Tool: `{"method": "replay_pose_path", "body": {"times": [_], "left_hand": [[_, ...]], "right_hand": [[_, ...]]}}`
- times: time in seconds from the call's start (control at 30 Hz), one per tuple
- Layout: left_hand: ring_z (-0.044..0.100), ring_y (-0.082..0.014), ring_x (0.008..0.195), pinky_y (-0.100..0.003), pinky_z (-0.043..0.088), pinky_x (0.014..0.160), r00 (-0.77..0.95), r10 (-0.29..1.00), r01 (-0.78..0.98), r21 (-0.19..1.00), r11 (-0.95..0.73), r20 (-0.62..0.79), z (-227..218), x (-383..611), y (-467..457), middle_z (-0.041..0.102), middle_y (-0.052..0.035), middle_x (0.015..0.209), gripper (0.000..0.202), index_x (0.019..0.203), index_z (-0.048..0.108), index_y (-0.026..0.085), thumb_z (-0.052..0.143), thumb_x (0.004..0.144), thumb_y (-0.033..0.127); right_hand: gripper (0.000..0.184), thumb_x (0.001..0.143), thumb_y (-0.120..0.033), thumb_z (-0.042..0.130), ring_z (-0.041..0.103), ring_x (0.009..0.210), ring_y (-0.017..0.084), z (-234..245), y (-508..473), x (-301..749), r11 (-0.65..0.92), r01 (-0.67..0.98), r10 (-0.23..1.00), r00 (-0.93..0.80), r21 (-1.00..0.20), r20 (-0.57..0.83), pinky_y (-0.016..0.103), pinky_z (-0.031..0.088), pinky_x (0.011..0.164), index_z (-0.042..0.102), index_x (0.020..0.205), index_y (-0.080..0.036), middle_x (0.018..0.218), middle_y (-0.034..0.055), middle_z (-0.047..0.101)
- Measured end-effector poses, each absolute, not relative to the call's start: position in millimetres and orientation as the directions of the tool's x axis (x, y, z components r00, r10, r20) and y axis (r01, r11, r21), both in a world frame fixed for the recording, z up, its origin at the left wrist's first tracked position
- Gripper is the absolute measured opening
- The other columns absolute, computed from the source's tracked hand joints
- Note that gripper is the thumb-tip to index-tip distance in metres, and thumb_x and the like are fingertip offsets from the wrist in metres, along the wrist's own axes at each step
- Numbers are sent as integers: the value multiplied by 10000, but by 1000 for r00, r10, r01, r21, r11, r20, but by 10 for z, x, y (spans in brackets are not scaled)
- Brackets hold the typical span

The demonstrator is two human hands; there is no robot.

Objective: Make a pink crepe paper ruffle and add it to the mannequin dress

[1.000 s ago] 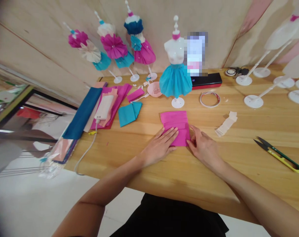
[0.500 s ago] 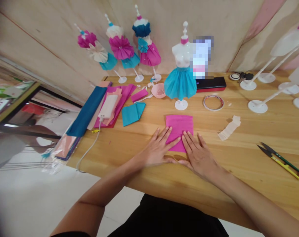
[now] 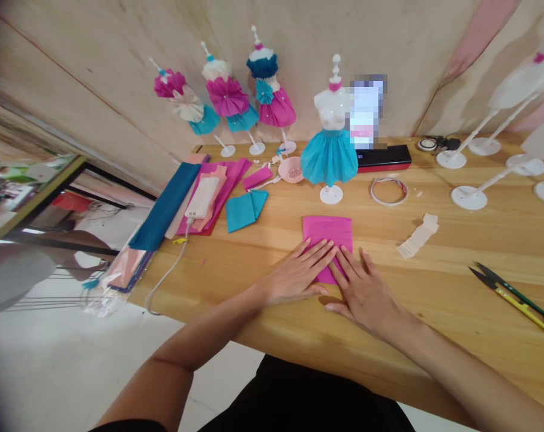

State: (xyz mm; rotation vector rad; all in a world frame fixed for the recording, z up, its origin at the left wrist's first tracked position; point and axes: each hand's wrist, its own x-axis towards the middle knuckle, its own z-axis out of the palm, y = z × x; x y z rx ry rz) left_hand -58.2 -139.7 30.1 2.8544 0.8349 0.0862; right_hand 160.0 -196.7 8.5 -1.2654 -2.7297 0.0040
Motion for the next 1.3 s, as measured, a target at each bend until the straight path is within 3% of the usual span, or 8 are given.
{"method": "replay_pose_path", "body": {"times": [0.2, 0.4, 0.63, 0.8, 0.9, 0.97, 1.13, 1.3], "left_hand": [[99, -254, 1479, -505, 23, 1197, 742, 669, 659, 150, -737, 27, 322, -670, -1367, 172, -141, 1574, 786, 1510, 136, 133, 216, 914, 639], [96, -163, 1480, -367, 61, 1210, 896, 438, 443, 230, -867, -75, 358, -579, -1241, 149, -55, 1590, 733, 1520, 68, 180, 181, 936, 609], [53, -158, 1485, -450, -19, 1198, 789, 607, 613, 177, -770, -96, 250, -651, -485, 105, -2, 1598, 616, 1514, 47, 283, 171, 968, 540], [59, -178, 1485, -420, -10, 1204, 740, 673, 663, 192, -723, -22, 521, -550, -665, 117, -77, 1592, 679, 1520, 69, 177, 152, 962, 554], [65, -121, 1480, -317, 35, 1209, 926, 372, 377, 264, -888, -69, 600, -434, -942, 117, -5, 1597, 603, 1521, 65, 241, 147, 981, 495], [87, -113, 1476, -336, 11, 1211, 967, 218, 248, 297, -922, -130, 536, -391, -981, 150, 34, 1592, 570, 1516, 62, 292, 160, 985, 475], [65, -178, 1485, -476, 2, 1189, 833, 539, 553, 191, -811, -123, 316, -520, -473, 118, -7, 1599, 583, 1513, 74, 289, 168, 978, 499], [346, -267, 1372, -494, 216, 1134, 736, 661, 622, 242, -745, 145, 446, -789, -483, 422, -148, 1455, 566, 1403, 404, 164, 313, 958, 500]], "right_hand": [[892, 858, -708, 365, 187, 1429, 376, 167, -2136, 1581, 714, 697, 699, -707, -67, 102, 635, 154, 1116, 277, 1484, -79, 1534, 245, 230], [877, 846, -713, 387, 178, 1428, 389, 139, -2235, 1543, 739, 670, 673, -730, -72, 121, 645, 164, 1111, 374, 1436, -64, 1506, 256, 294], [897, 853, -696, 394, 195, 1426, 378, 189, -2243, 1536, 736, 675, 674, -727, -44, 130, 624, 179, 1117, 273, 1488, -74, 1521, 232, 280], [908, 848, -720, 366, 208, 1422, 376, 159, -2251, 1550, 734, 676, 676, -720, -59, 160, 607, 172, 1126, 275, 1489, -85, 1529, 223, 269], [912, 836, -729, 380, 197, 1420, 392, 112, -2265, 1554, 728, 682, 683, -712, -68, 163, 612, 169, 1124, 332, 1464, -70, 1495, 232, 339], [903, 835, -722, 396, 194, 1418, 400, 99, -2270, 1552, 720, 692, 692, -705, -63, 157, 619, 170, 1120, 355, 1451, -63, 1469, 238, 381], [919, 850, -718, 364, 190, 1424, 385, 156, -2256, 1547, 732, 679, 680, -722, -57, 127, 619, 182, 1115, 256, 1493, -70, 1528, 242, 254], [886, 862, -687, 392, 197, 1423, 385, 185, -2221, 1553, 729, 678, 684, -720, -91, 115, 624, 156, 1123, 240, 1500, -90, 1545, 223, 222]]}}
